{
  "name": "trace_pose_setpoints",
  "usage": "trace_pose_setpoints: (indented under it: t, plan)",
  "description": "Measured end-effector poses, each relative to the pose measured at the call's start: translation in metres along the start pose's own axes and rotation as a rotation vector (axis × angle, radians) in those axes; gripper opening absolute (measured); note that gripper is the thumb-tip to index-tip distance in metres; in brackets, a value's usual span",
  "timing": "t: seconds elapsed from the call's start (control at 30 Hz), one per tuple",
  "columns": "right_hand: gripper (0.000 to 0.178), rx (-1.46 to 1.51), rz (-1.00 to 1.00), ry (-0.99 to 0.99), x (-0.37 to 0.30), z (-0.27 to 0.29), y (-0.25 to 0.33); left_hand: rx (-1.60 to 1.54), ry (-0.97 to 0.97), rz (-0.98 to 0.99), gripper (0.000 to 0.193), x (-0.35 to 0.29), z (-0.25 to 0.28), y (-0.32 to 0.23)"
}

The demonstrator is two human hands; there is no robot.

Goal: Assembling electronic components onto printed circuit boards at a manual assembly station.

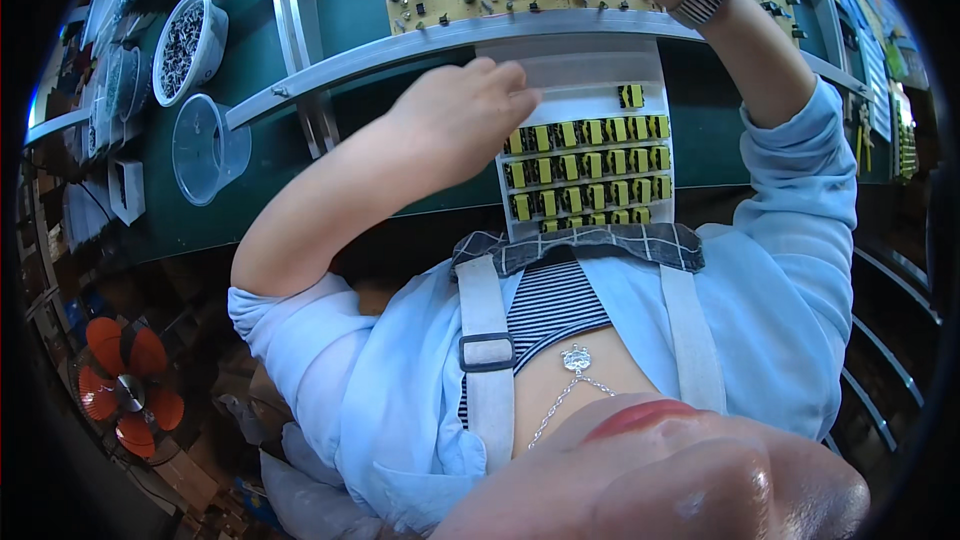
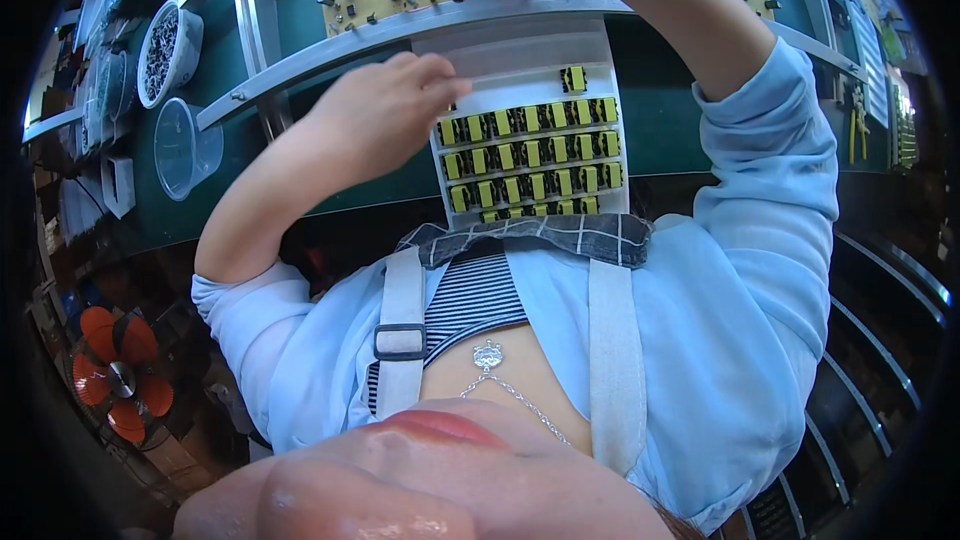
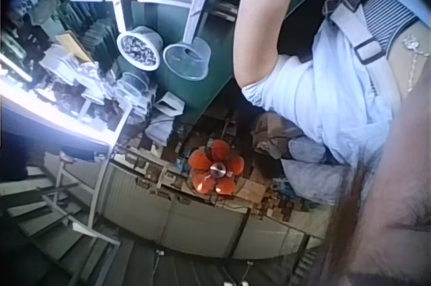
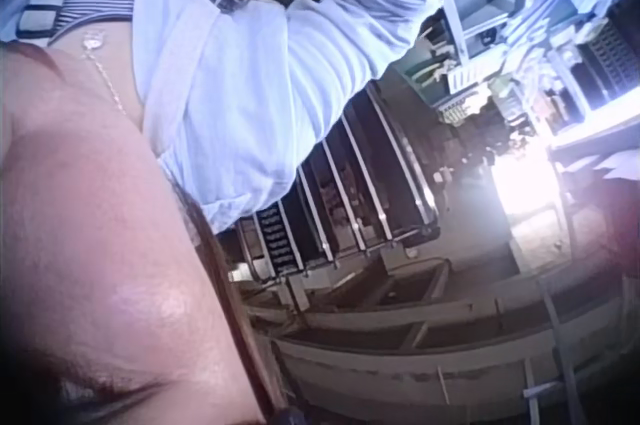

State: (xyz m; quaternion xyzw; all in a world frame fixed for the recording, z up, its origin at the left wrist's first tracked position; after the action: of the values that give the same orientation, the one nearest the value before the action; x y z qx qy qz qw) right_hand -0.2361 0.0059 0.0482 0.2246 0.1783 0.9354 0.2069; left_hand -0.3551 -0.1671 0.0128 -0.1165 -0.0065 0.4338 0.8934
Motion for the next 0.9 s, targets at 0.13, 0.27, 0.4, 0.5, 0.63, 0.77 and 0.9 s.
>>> trace_pose_setpoints:
  t: [0.13,0.27,0.4,0.5,0.63,0.77,0.9]
  plan:
    - [0.026,-0.238,0.032,0.089,0.016,-0.011,0.014,-0.137,0.092,0.019,0.022,-0.012,-0.024,0.009]
    - [0.022,-0.232,0.021,0.188,0.024,-0.014,0.023,-0.286,0.017,0.015,0.019,-0.021,-0.031,0.021]
    - [0.021,-0.148,0.046,0.208,0.027,-0.015,0.031,-0.318,-0.035,-0.005,0.016,-0.025,-0.029,0.023]
    - [0.021,-0.436,-0.090,0.279,0.033,-0.019,0.039,-0.362,-0.078,0.004,0.017,-0.031,-0.030,0.028]
    - [0.020,-0.375,-0.081,0.287,0.035,-0.016,0.042,-0.501,-0.106,0.045,0.021,-0.037,-0.027,0.029]
    - [0.020,-0.437,-0.140,0.310,0.033,-0.020,0.038,-0.533,-0.136,0.027,0.024,-0.041,-0.023,0.029]
    - [0.021,-0.418,-0.032,0.317,0.032,-0.021,0.036,-0.506,-0.356,0.020,0.025,-0.044,-0.004,0.032]
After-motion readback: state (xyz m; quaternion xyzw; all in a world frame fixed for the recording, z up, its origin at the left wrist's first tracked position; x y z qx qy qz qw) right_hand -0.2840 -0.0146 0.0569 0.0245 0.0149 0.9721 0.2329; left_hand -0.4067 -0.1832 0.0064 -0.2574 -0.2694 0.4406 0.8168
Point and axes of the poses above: each hand's wrist, its own x-axis towards the middle knuckle, its own z-axis out of the back of the hand, y = z × x, the point moved 4 cm from there along x, towards the middle knuckle, and after that the axes turned 6 degrees about -z, right-handed, at the moved point
